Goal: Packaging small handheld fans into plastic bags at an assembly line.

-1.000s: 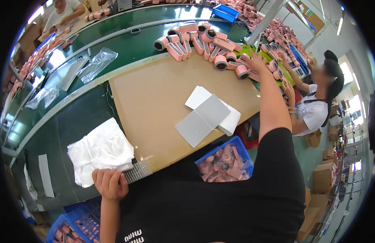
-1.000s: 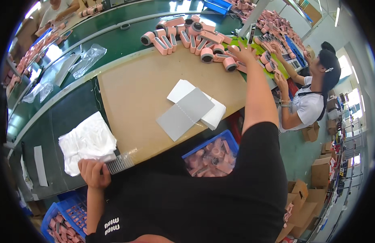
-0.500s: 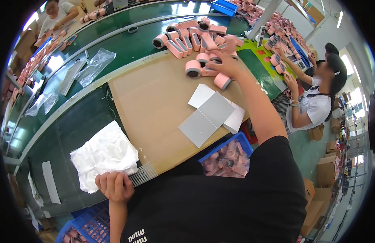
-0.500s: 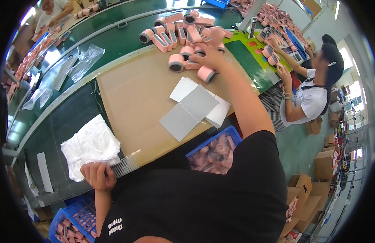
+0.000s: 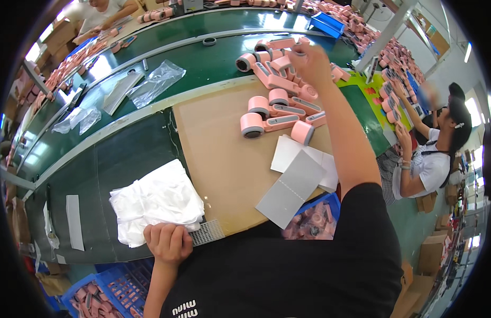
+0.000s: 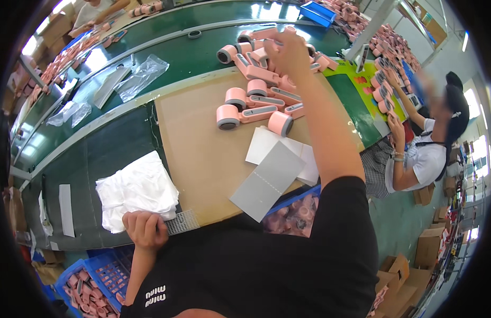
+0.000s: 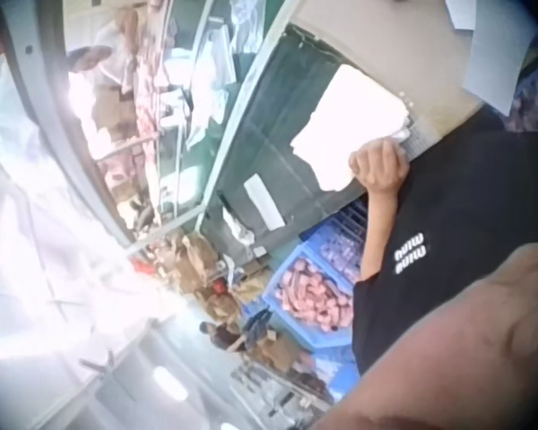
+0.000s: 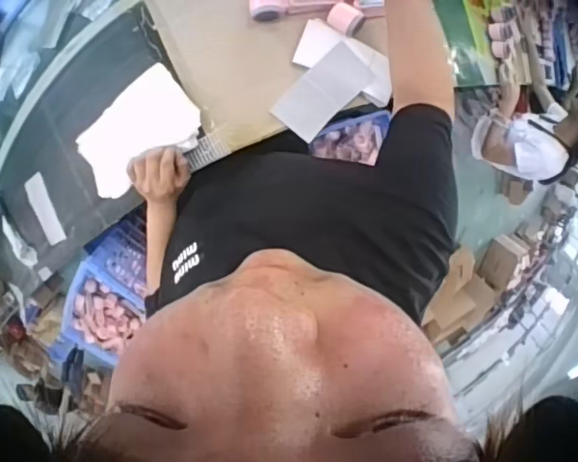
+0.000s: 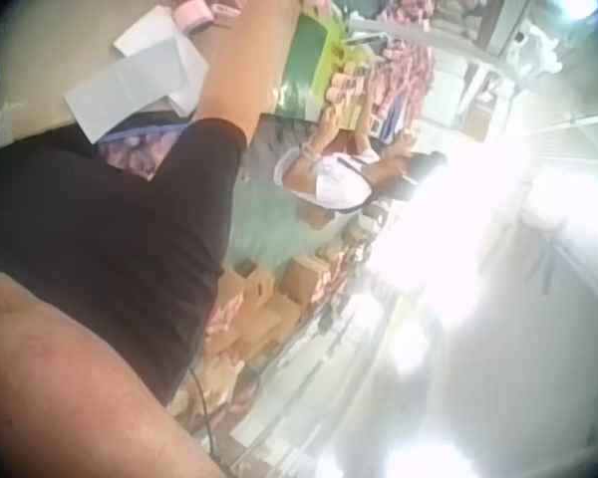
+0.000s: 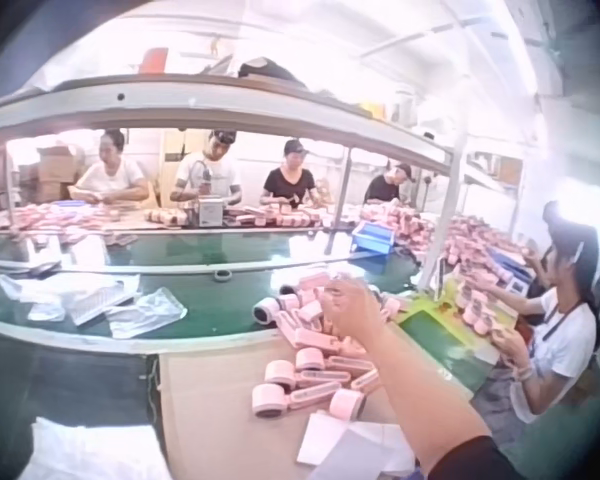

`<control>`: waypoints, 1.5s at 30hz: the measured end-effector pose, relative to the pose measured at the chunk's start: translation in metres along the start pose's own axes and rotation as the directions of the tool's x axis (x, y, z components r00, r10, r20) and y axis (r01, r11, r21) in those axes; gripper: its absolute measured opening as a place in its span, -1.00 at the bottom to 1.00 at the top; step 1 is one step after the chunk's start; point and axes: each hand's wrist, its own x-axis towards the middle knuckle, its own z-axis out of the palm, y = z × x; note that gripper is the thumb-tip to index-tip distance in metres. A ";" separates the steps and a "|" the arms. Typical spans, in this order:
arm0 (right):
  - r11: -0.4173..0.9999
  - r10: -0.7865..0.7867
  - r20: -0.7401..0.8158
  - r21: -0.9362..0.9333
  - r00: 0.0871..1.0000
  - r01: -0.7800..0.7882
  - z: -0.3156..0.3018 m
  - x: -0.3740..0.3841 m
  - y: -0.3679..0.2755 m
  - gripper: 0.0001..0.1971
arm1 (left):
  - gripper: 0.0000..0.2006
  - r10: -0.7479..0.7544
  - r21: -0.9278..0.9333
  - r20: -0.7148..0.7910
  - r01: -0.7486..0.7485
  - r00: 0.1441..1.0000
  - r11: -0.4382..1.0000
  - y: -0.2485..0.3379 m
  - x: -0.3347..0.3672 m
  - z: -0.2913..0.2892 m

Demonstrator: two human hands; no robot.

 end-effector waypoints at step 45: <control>0.884 -0.446 0.425 0.346 0.788 0.314 0.045 0.006 -0.043 -0.77 | -0.90 0.011 -0.027 -0.024 -0.011 1.000 1.000 0.002 0.008 -0.002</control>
